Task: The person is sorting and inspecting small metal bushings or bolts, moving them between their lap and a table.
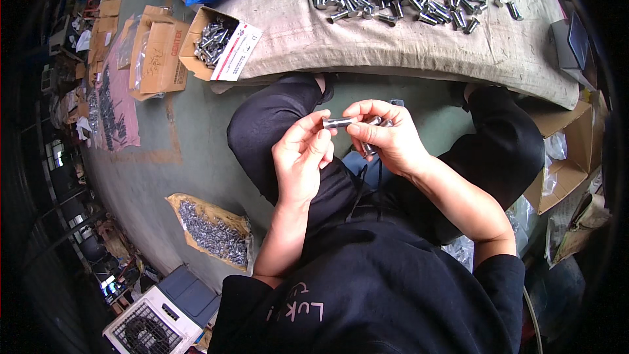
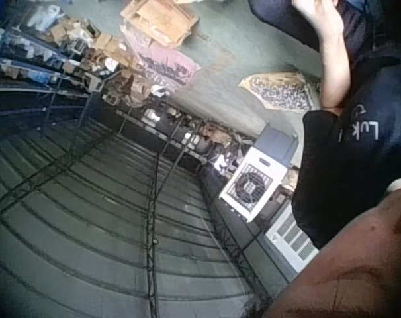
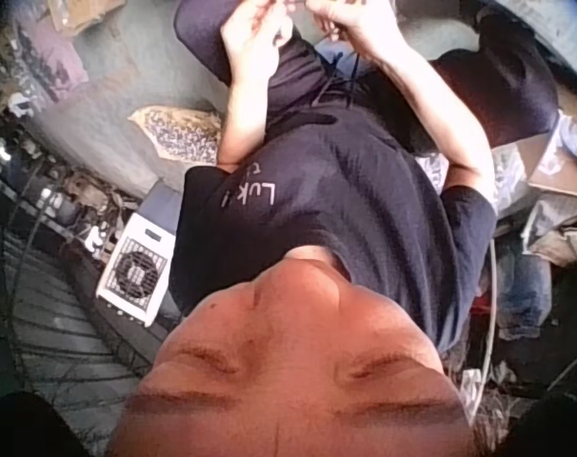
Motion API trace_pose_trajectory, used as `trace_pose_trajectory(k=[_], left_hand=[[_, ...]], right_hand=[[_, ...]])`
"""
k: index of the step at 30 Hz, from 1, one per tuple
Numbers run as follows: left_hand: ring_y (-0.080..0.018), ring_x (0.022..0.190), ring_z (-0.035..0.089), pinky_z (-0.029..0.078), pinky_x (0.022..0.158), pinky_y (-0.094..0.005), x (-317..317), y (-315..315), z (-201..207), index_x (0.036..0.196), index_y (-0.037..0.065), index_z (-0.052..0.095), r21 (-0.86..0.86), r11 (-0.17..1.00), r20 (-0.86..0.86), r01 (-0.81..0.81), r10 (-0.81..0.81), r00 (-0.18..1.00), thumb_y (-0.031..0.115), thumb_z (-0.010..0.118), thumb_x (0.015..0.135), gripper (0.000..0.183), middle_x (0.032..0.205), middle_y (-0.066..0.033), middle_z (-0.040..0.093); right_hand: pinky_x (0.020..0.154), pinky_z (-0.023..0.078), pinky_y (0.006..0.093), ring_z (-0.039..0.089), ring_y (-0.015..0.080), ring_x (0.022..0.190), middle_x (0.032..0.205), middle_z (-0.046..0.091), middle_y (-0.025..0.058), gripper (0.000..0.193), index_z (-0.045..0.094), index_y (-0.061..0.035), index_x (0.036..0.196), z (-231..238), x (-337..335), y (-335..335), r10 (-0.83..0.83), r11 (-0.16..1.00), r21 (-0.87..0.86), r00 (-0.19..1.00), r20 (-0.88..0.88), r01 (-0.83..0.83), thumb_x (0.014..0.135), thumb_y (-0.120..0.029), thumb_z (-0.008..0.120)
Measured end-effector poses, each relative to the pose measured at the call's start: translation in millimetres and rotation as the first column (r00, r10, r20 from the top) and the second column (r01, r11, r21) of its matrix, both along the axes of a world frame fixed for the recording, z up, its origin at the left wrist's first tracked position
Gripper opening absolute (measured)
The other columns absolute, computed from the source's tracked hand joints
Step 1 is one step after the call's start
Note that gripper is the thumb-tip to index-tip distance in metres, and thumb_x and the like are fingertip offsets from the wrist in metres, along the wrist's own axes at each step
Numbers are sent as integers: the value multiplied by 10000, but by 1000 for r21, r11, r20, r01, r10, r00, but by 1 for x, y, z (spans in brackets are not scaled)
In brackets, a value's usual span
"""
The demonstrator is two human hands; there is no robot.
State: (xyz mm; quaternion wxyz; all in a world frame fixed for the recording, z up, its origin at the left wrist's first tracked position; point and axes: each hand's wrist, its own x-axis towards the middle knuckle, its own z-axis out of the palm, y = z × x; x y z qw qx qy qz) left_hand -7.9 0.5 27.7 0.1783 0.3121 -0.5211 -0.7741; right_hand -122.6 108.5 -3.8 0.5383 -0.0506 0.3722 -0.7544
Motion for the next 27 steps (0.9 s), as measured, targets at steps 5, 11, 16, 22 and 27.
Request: trace_pose_trajectory(k=[5, 11, 16, 22, 27], left_hand=[[-78, 611, 477, 372, 505, -182, 2, -2, -4, 1128, -39, 496, -81, 995, -28, 55, -57, 998, 74, 532, 854, 299, 851, -67, 560], [-82, 661, 500, 397, 538, -196, 5, -4, -8, 1114, -40, 502, -10, 1000, 4, 27, -27, 1000, 37, 560, 823, 306, 890, -58, 567], [-66, 711, 494, 394, 595, -173, -1, 2, -1, 1106, -24, 511, -161, 986, 20, 41, -38, 999, 4, 566, 800, 313, 908, -44, 563], [-67, 852, 463, 390, 651, -167, -5, -1, 2, 1180, -8, 415, 33, 994, -146, 101, -95, 985, -89, 479, 705, 487, 1099, -109, 502], [-102, 823, 529, 446, 652, -211, -2, -2, -4, 1157, -24, 436, -60, 991, 2, 119, -119, 993, -70, 468, 790, 371, 1065, -126, 550]], right_hand=[[416, 388, 190, 492, 59, 527, 747, 575, 24, 196, 590, -6, 942, -2, 0, 0, 3, 1000, -1, 1000, 26, -3, 763, -60, 646], [418, 380, 186, 490, 63, 528, 725, 573, 28, 205, 591, -3, 943, -2, 0, 1, 10, 1000, -5, 1000, -22, -11, 762, -77, 653], [413, 382, 192, 497, 73, 523, 695, 572, 37, 199, 590, -6, 939, -3, 1, -2, 15, 1000, -15, 995, 95, -13, 767, -87, 649], [403, 429, 224, 552, 129, 562, 714, 571, 54, 182, 558, -28, 813, -4, -6, 1, -2, 997, -67, 940, 342, 26, 821, -209, 583], [384, 422, 223, 531, 118, 548, 719, 557, 62, 182, 529, -53, 781, -4, -6, 1, 110, 993, 15, 945, 307, -121, 796, -213, 614]])
